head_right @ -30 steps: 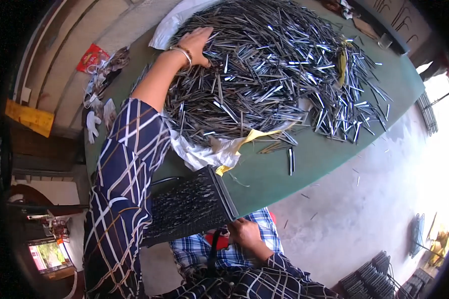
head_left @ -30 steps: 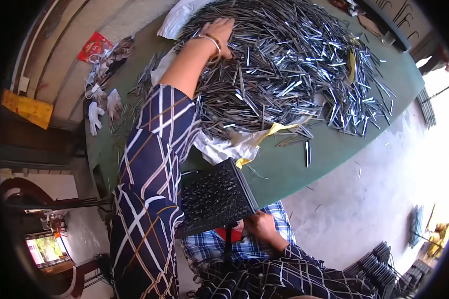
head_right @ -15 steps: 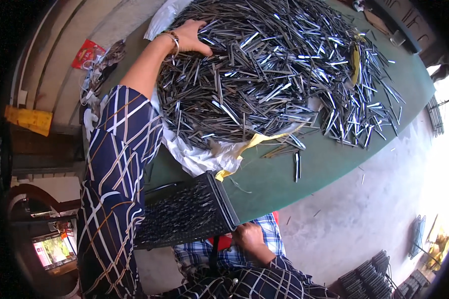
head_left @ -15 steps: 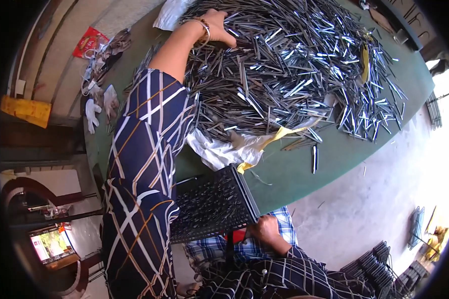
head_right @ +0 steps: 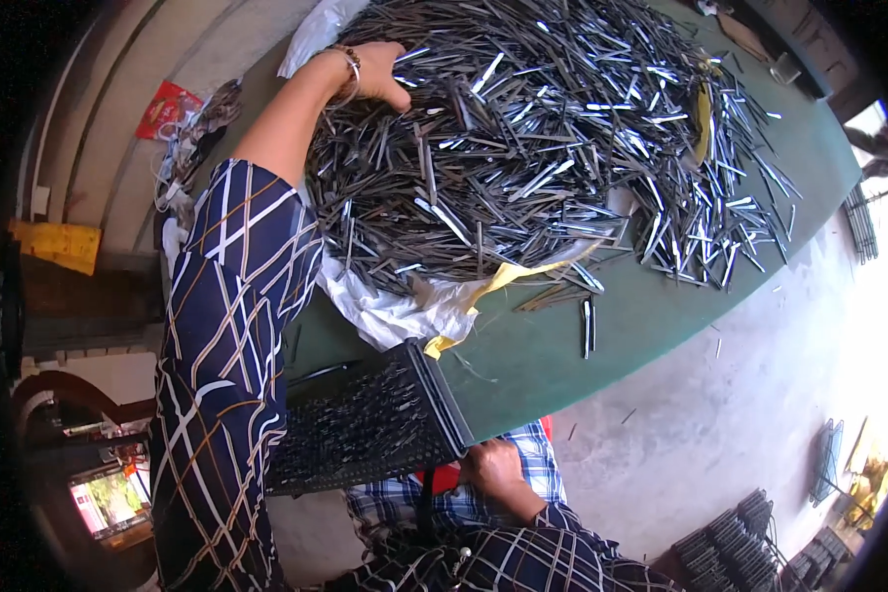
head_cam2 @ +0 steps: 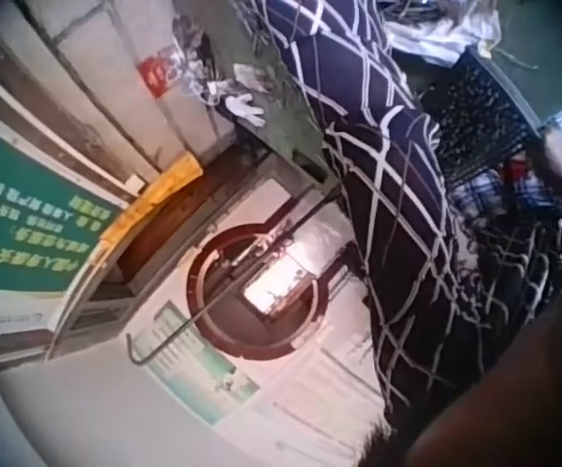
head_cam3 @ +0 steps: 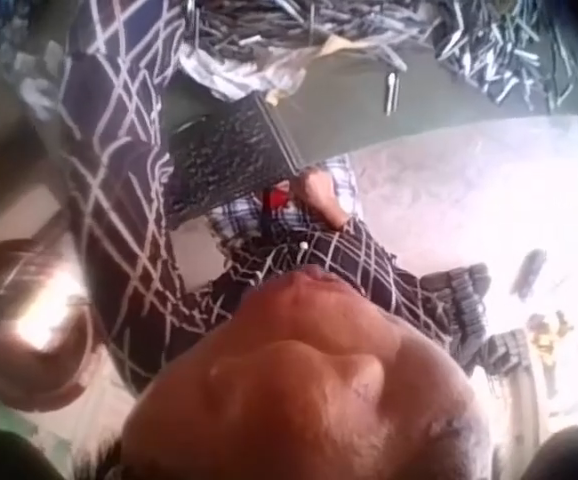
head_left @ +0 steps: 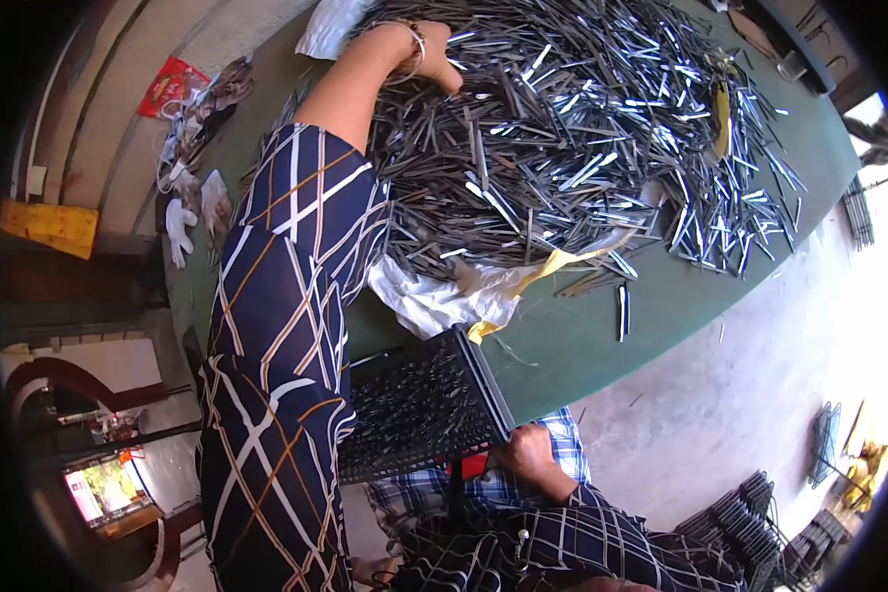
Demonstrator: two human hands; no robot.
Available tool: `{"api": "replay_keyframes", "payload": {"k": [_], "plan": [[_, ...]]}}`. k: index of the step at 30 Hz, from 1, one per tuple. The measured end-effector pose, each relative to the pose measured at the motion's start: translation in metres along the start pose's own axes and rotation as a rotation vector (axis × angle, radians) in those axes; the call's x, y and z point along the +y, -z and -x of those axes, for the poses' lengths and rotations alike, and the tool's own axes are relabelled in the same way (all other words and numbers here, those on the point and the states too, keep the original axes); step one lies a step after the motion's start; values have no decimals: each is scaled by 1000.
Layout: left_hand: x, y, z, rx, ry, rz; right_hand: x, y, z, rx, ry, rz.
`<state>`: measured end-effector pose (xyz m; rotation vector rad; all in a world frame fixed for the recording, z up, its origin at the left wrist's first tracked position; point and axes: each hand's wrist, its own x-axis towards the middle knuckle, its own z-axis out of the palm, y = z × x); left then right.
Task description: Assembling small metal pins into a black frame at a workbench.
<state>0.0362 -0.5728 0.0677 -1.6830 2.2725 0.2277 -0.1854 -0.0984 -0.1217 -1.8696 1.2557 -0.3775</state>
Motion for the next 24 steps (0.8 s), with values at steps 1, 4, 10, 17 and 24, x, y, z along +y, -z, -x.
{"api": "replay_keyframes", "payload": {"k": [1,4,10,17,24], "plan": [[1,-1,2,-29,24,17,-1,-1,1,-13,14,-5],[4,-1,8,-34,8,36,-1,-3,2,5,-27,-4],[-2,2,19,9,-194,37,0,-4,0,39,-2,-3],[-3,3,24,89,-185,27,0,-1,-3,24,-7,-4],[-16,5,25,341,-263,196,4,-3,1,24,21,-9]]}}
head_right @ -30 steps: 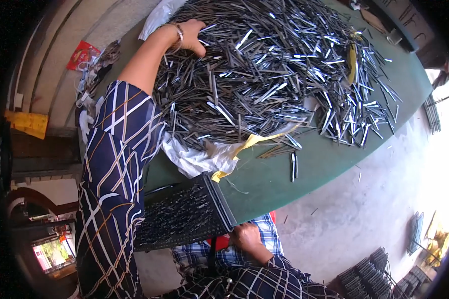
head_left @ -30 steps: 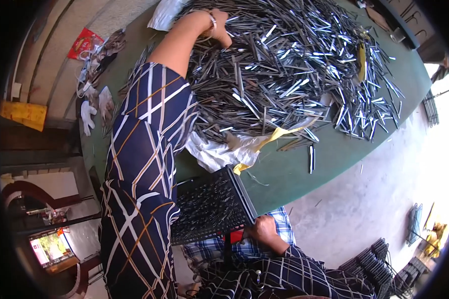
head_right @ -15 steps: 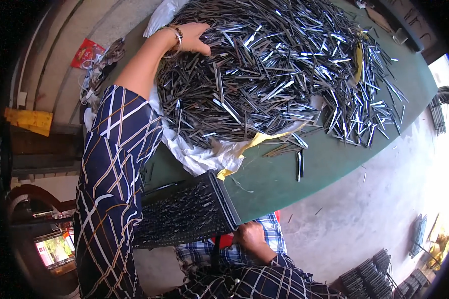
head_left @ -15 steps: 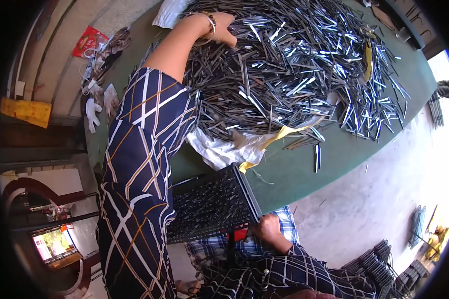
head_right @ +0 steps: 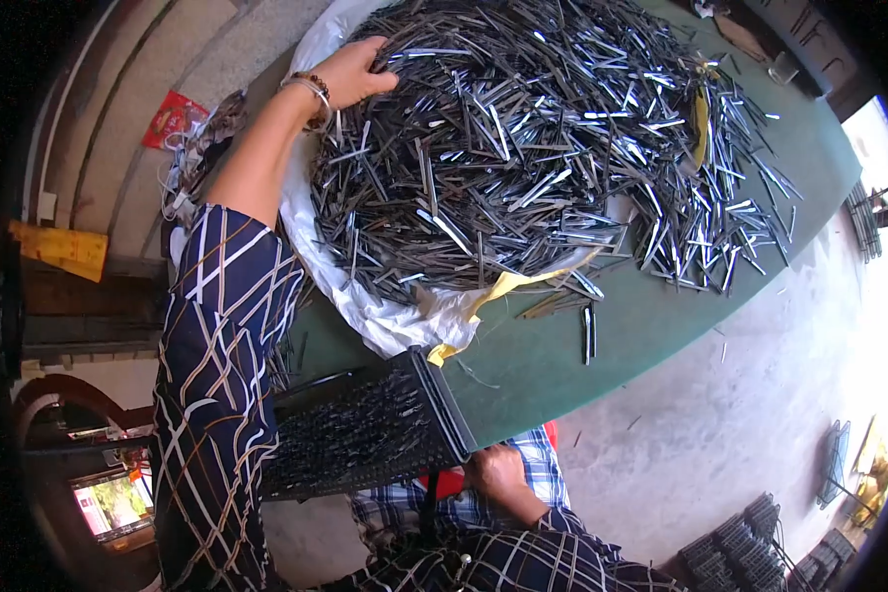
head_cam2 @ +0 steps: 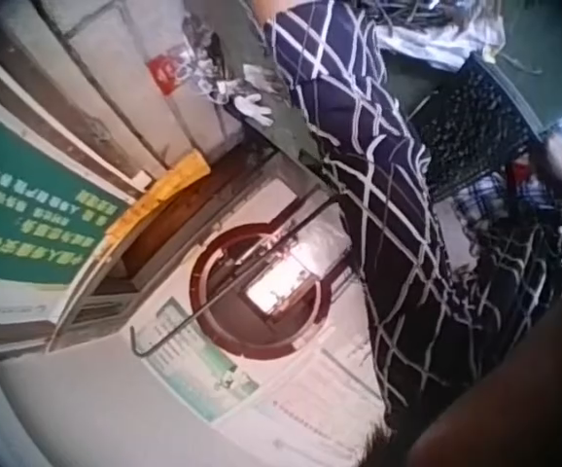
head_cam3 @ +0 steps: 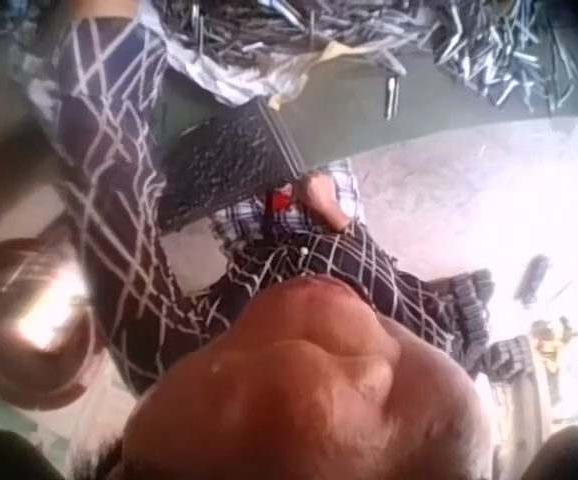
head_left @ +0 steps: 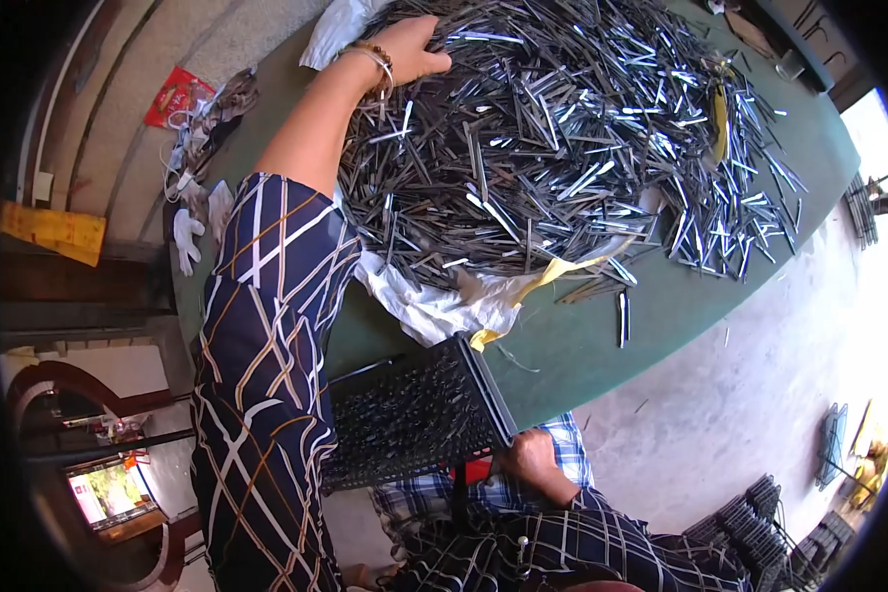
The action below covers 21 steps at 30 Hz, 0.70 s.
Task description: Assembling small metal pins into a black frame at a workbench.
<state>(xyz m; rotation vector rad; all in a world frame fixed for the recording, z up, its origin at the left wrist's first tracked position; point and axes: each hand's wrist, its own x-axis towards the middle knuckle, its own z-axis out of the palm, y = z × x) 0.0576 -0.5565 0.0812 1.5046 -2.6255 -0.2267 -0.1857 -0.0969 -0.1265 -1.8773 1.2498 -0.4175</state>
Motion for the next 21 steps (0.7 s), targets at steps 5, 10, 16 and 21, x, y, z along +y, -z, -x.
{"api": "replay_keyframes", "payload": {"k": [5,10,16,21], "plan": [[-10,-10,2,143,236,389,-2,0,0,29,30,-5],[-14,-23,3,262,438,1585,-1,1,0,25,37,-3],[-15,-41,-2,273,219,2006,-2,1,-1,19,44,13],[5,-51,-15,501,548,1811,-5,7,-3,29,15,-6]]}}
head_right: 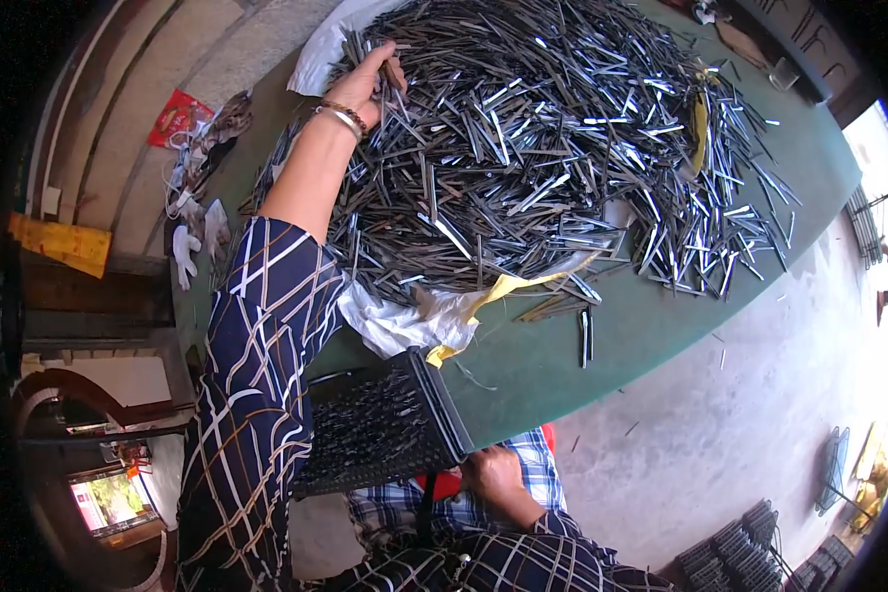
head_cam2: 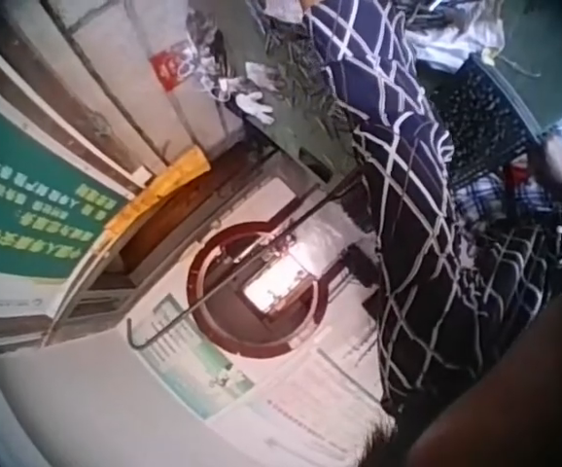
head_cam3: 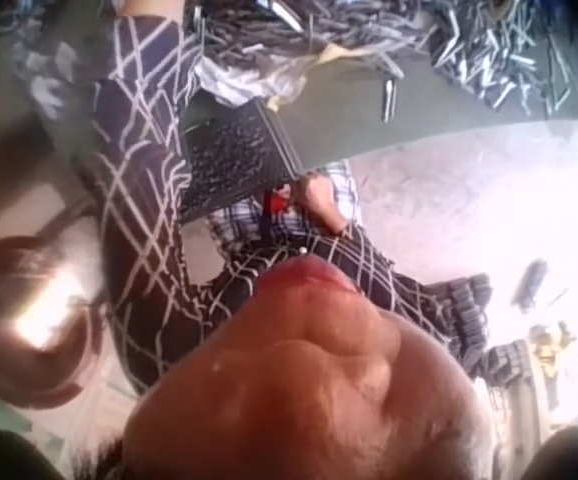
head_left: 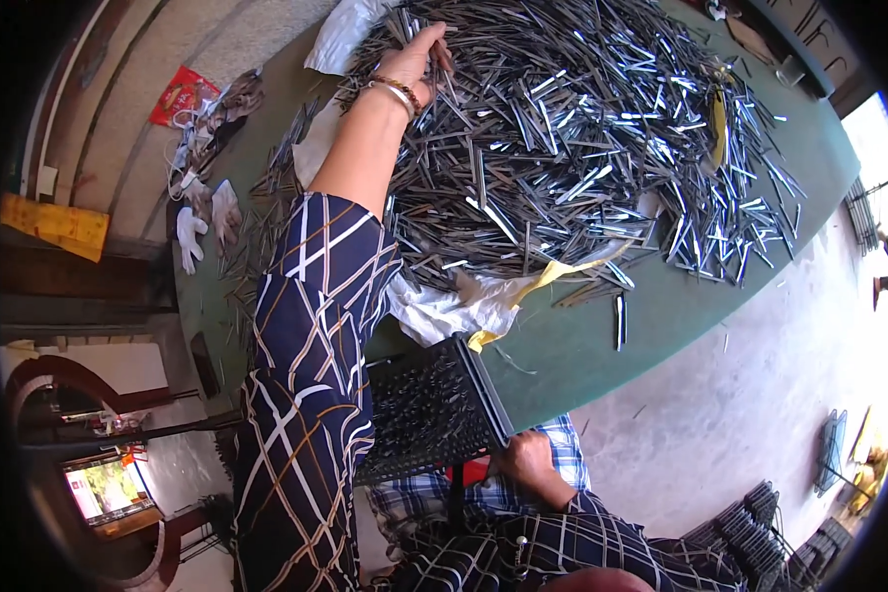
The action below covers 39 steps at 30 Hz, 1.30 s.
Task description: Assembling small metal pins into a black frame at a workbench.
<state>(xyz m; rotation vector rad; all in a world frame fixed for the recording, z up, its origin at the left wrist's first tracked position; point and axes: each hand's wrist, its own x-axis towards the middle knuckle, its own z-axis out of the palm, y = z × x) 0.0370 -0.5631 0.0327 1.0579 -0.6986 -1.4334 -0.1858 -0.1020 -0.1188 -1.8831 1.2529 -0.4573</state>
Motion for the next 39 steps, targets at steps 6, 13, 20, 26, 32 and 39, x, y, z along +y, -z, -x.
{"api": "replay_keyframes", "payload": {"k": [6,13,20,26,32,39], "plan": [[2,-1,3,-77,-135,109,-1,0,1,7,-2,15],[4,-18,20,-106,-228,202,0,-2,3,44,-8,8],[-4,-17,31,-99,-242,-10,1,-2,3,27,-13,-14],[2,-14,33,-114,-213,65,1,-2,3,-1,-11,2],[4,-15,36,-131,-25,250,6,-7,2,24,12,1],[0,-9,37,-120,8,339,-8,7,0,-58,-34,-37]]}}
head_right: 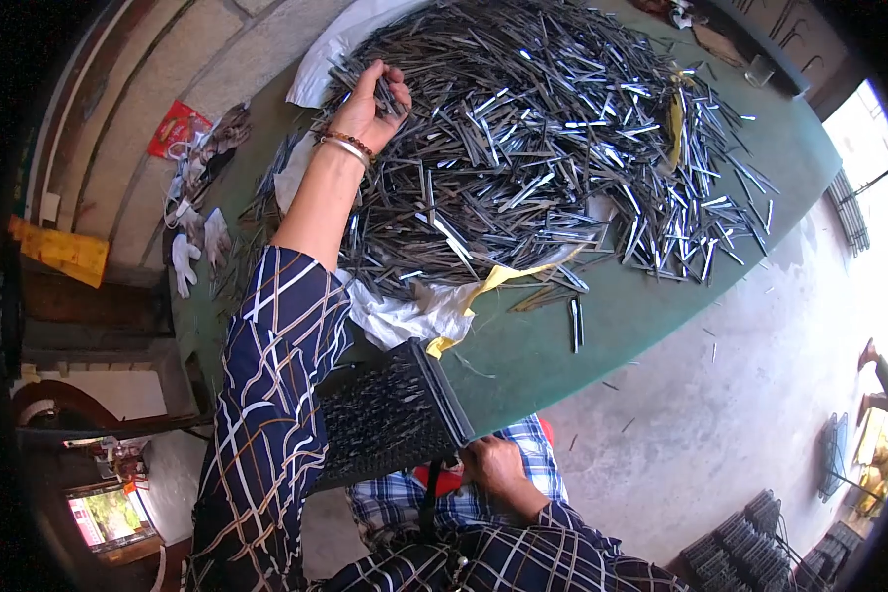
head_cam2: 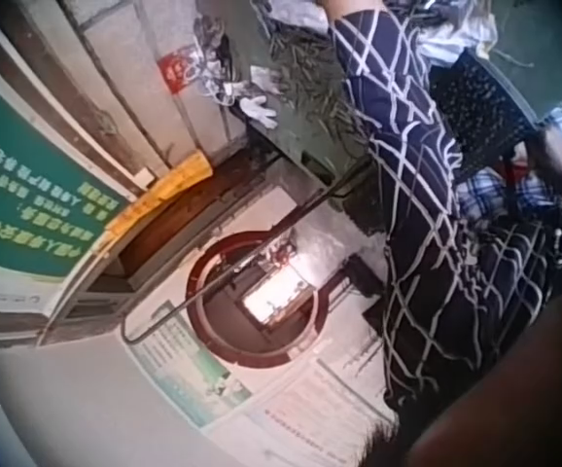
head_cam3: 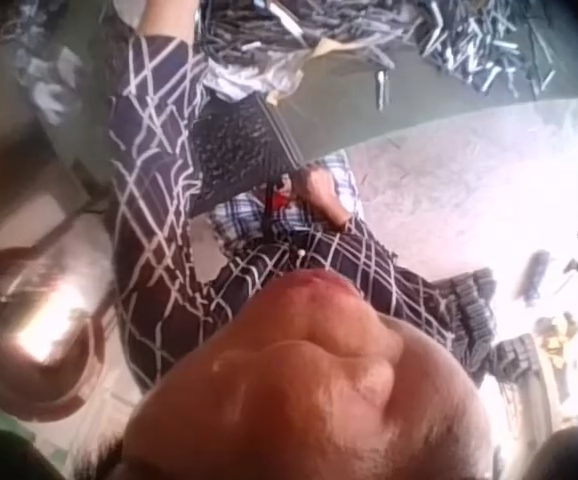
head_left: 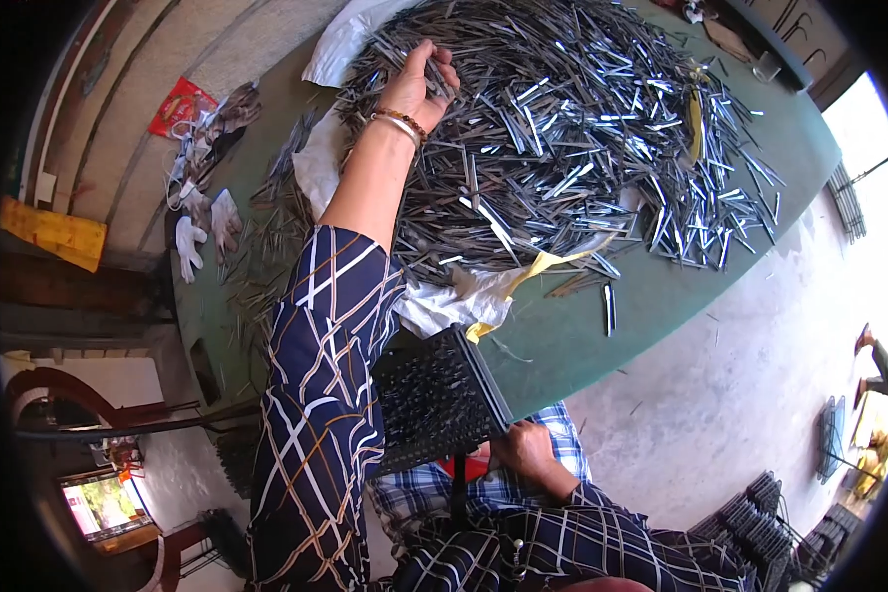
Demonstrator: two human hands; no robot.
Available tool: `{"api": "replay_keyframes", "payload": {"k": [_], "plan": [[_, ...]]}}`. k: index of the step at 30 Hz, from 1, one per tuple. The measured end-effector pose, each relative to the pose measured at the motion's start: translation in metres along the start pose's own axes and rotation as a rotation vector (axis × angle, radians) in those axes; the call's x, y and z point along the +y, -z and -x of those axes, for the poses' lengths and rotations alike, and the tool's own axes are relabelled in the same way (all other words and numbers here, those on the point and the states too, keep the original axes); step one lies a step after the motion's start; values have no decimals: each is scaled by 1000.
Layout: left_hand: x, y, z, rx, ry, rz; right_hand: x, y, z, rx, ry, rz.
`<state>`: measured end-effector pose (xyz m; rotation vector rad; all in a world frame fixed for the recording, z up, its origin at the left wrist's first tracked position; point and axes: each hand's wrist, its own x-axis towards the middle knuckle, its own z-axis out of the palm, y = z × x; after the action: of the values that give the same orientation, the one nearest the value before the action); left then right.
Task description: Assembling small metal pins into a black frame at a workbench.
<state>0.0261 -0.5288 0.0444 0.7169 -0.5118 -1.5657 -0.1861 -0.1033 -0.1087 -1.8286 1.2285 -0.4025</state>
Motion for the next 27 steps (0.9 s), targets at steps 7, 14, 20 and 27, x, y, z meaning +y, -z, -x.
{"api": "replay_keyframes", "payload": {"k": [7,14,20,27], "plan": [[-12,-42,25,-68,-192,-39,-32,108,-18,-290,374,-279],[-31,-99,74,-118,-285,-213,-69,214,-138,397,263,-1059],[-104,-82,114,-53,-313,-595,-65,202,-258,198,259,-2198],[-111,-88,128,-118,-560,-727,-50,197,-263,51,473,-2143]]}}
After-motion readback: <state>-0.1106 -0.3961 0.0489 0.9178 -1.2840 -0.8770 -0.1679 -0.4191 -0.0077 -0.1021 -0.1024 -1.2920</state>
